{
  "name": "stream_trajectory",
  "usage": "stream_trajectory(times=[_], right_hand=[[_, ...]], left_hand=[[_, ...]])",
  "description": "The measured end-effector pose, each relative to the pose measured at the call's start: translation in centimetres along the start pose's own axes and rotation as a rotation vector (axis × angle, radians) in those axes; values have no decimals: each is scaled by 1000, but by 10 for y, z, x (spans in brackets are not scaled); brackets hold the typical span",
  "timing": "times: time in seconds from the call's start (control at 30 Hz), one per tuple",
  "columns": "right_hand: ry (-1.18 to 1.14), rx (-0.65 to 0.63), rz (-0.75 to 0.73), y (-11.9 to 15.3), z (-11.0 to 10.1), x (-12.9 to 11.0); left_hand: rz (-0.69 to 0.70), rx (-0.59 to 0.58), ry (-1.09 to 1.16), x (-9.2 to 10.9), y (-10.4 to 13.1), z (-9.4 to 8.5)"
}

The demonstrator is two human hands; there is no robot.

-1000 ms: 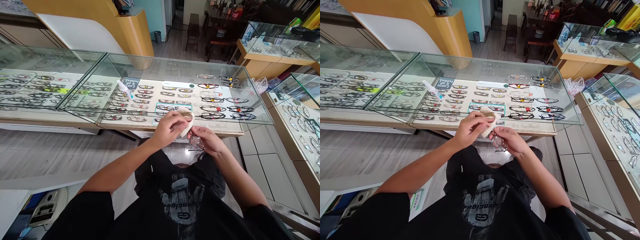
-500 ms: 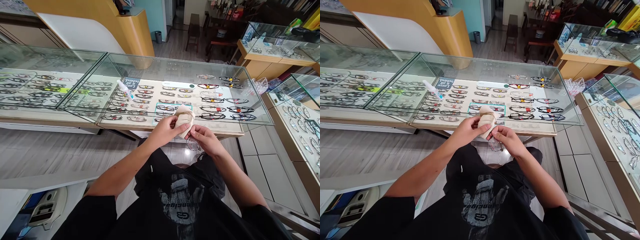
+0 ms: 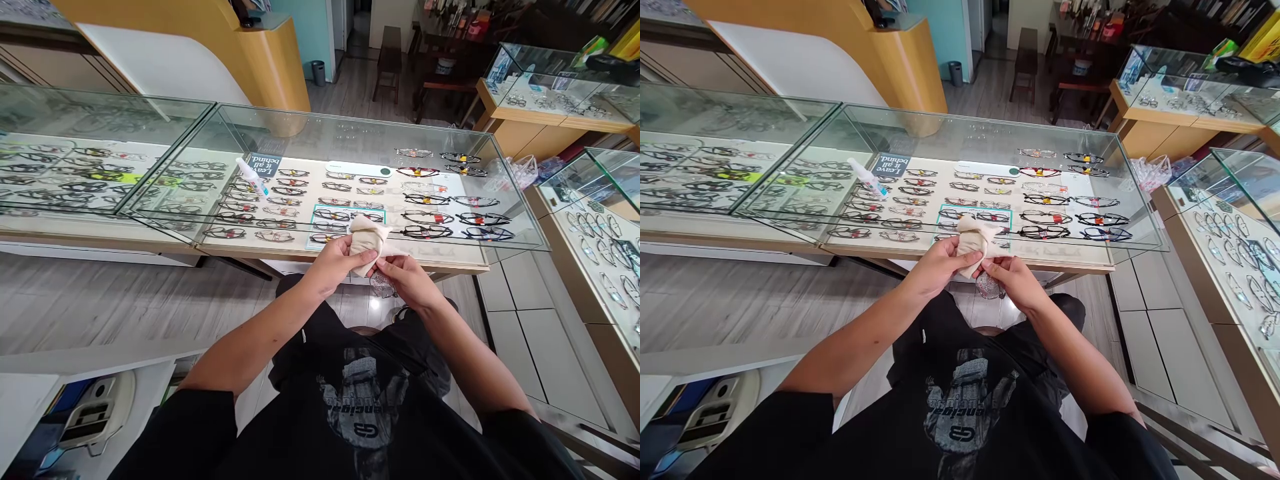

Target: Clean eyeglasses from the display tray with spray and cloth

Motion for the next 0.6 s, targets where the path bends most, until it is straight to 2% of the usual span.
stream_trajectory(times=[0.27, 0.47, 0.6], right_hand=[[-31, 41, -12, 5, 4, -5], [-59, 67, 71, 3, -2, -3], [-29, 50, 65, 2, -4, -2]], left_hand=[[90, 28, -111, 10, -1, -2], [32, 47, -189, 11, -2, -12], [-5, -24, -202, 13, 1, -7]])
Point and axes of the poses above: each hand's wrist, its own y-axis away from the middle knuckle, its own z-axis out of the palm, x = y × z, the point moved 10 cm from there along -y, towards the middle knuckle, and after that the axes turned 4 degrees about x, right-handed, at the moved point
